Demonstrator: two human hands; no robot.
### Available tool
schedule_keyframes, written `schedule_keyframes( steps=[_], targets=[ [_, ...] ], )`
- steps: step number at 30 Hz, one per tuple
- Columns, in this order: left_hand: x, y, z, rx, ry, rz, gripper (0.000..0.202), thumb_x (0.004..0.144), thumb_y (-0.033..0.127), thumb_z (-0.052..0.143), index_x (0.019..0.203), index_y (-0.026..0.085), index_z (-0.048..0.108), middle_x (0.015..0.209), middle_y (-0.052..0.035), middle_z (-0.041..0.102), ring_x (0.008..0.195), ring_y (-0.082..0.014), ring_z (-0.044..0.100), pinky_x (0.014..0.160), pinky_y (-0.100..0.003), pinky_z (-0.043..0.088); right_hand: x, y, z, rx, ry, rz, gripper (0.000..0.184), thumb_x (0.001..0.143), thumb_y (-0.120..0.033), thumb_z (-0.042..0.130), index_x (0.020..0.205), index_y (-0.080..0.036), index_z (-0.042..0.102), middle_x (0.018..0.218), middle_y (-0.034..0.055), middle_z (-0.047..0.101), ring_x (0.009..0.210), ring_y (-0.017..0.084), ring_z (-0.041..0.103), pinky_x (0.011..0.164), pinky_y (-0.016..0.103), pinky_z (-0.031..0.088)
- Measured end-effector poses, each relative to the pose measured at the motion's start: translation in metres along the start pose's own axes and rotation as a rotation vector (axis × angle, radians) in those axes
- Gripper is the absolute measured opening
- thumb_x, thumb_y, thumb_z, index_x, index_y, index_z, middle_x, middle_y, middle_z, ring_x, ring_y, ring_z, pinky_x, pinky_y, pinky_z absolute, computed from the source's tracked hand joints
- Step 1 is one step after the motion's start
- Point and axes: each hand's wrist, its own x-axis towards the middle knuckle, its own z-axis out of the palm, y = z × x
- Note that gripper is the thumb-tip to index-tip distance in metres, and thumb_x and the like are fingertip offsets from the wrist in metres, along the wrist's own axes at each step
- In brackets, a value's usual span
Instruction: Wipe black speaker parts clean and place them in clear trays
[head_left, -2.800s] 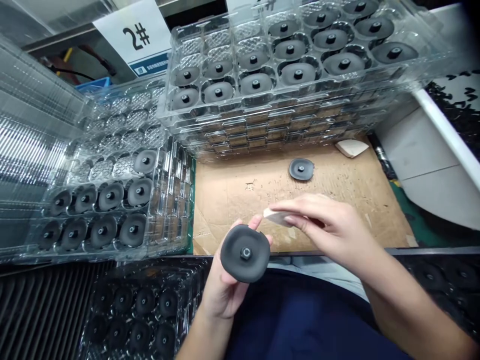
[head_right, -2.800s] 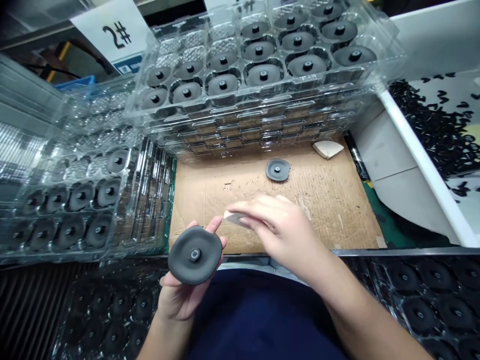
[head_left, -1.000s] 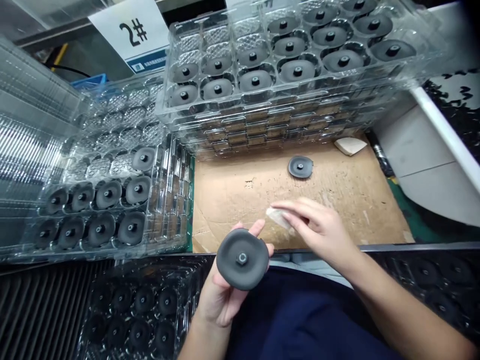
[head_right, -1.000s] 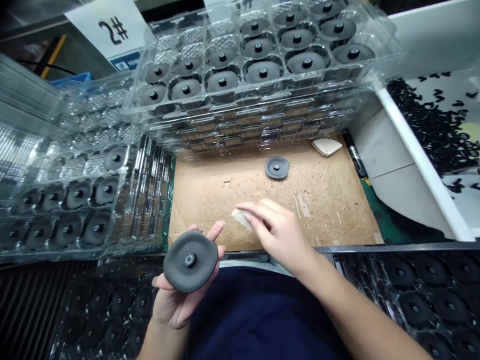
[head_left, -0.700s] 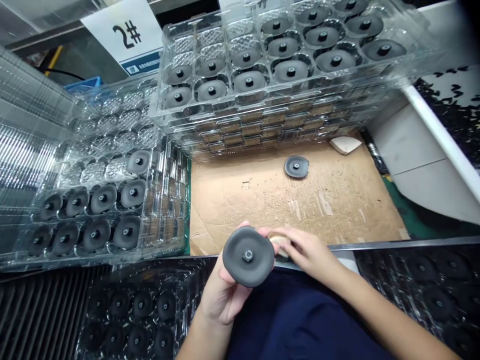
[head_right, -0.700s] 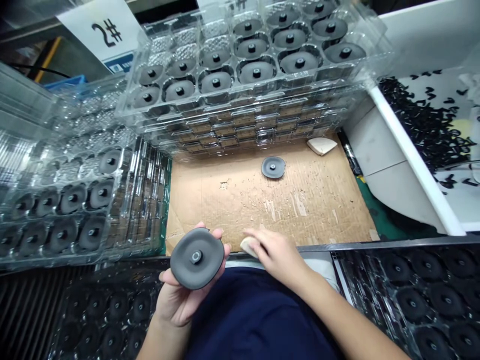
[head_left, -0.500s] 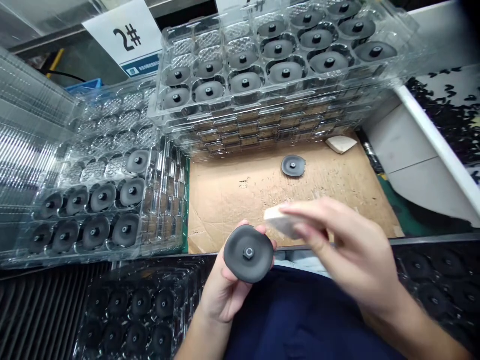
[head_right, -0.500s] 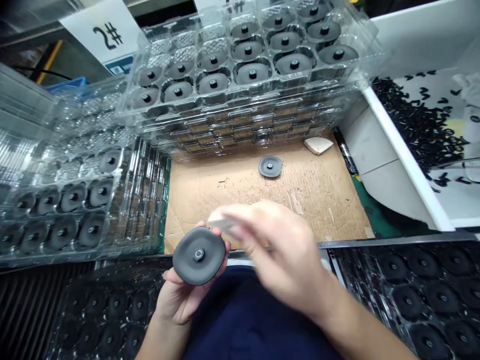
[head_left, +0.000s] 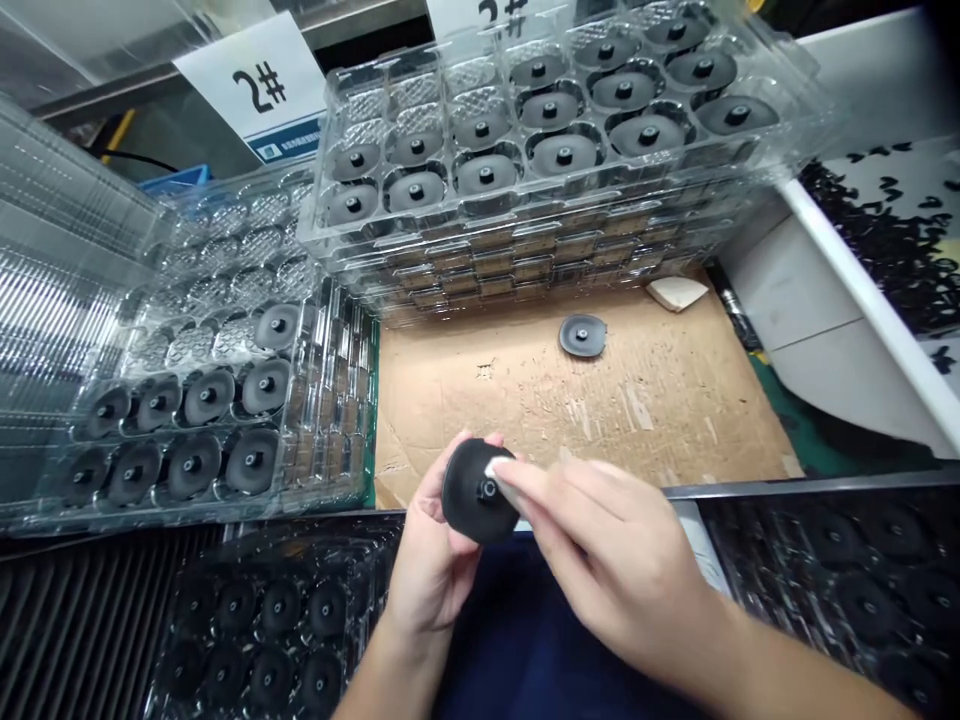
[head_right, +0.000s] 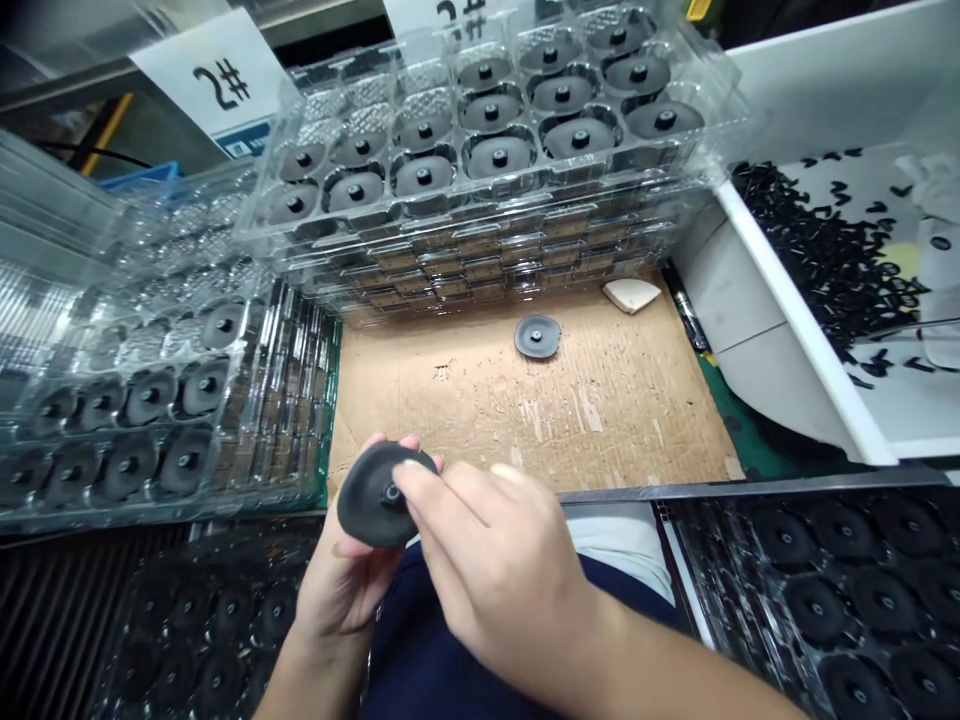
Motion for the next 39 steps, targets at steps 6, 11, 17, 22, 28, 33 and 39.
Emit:
schedule_keyframes(
  steps=[6,11,17,22,28,33,39],
  targets=[
    [0.001,-0.004,-0.002,-0.074,-0.048,-0.012,0.052,0.057,0.028,0.085,0.106,0.033,0.068,0.114,-0.0003,0.069,0.101,-0.022,0.066,0.091,-0.033,0.05,-0.019,0.018,-0.013,0.478,-0.102,0.478,0.016,0.088,-0.024,0.059,0.097,-0.025,0.072,0.091,0.0005,0.073,0.08,0.014,0.068,0.067,0.021,0.053],
    [0.002,-0.001,0.0,-0.104,-0.068,-0.028,0.051,0.061,0.02,0.082,0.108,0.034,0.067,0.115,0.0011,0.069,0.1,-0.0202,0.067,0.088,-0.027,0.051,-0.036,0.05,-0.002,0.573,0.103,0.686,0.024,0.089,-0.035,0.058,0.109,-0.028,0.069,0.108,0.0033,0.071,0.089,0.018,0.067,0.07,0.026,0.055],
    [0.002,-0.001,0.007,-0.101,-0.046,-0.025,0.05,0.059,0.021,0.083,0.105,0.034,0.068,0.112,0.0022,0.07,0.102,-0.0198,0.067,0.085,-0.024,0.052,-0.012,0.029,-0.01,0.41,0.153,0.517,0.024,0.09,-0.029,0.056,0.112,-0.03,0.066,0.11,0.001,0.069,0.092,0.016,0.066,0.073,0.027,0.054],
    [0.0,-0.003,0.008,-0.075,0.06,-0.026,0.049,0.059,0.025,0.084,0.105,0.031,0.069,0.105,0.0025,0.072,0.097,-0.0145,0.066,0.087,-0.019,0.05,0.011,-0.009,-0.003,0.143,0.05,0.055,0.028,0.092,-0.015,0.046,0.115,-0.013,0.061,0.094,0.0083,0.069,0.087,0.019,0.064,0.078,0.033,0.052],
    [0.001,-0.007,0.007,-0.022,0.132,-0.037,0.054,0.05,0.025,0.088,0.1,0.028,0.069,0.102,0.0009,0.072,0.096,-0.0178,0.066,0.085,-0.023,0.052,0.023,-0.009,0.012,0.121,-0.186,0.063,0.025,0.091,-0.013,0.044,0.103,-0.012,0.066,0.089,0.0066,0.07,0.075,0.017,0.063,0.069,0.03,0.051],
    [-0.002,-0.006,0.009,-0.034,0.077,-0.069,0.05,0.051,0.032,0.087,0.098,0.03,0.071,0.104,0.0014,0.073,0.1,-0.0188,0.066,0.089,-0.025,0.051,0.018,-0.009,0.006,0.174,-0.128,-0.075,0.025,0.091,-0.01,0.042,0.106,-0.01,0.063,0.086,0.0067,0.068,0.077,0.015,0.06,0.073,0.029,0.048],
    [-0.002,-0.003,0.003,-0.045,0.037,-0.076,0.064,0.045,0.019,0.089,0.104,0.031,0.069,0.109,0.001,0.072,0.104,-0.0204,0.064,0.09,-0.025,0.05,0.006,-0.001,-0.025,-0.006,-0.221,0.101,0.023,0.089,-0.008,0.047,0.103,-0.015,0.064,0.077,0.0016,0.064,0.069,0.013,0.057,0.065,0.025,0.043]
  ],
)
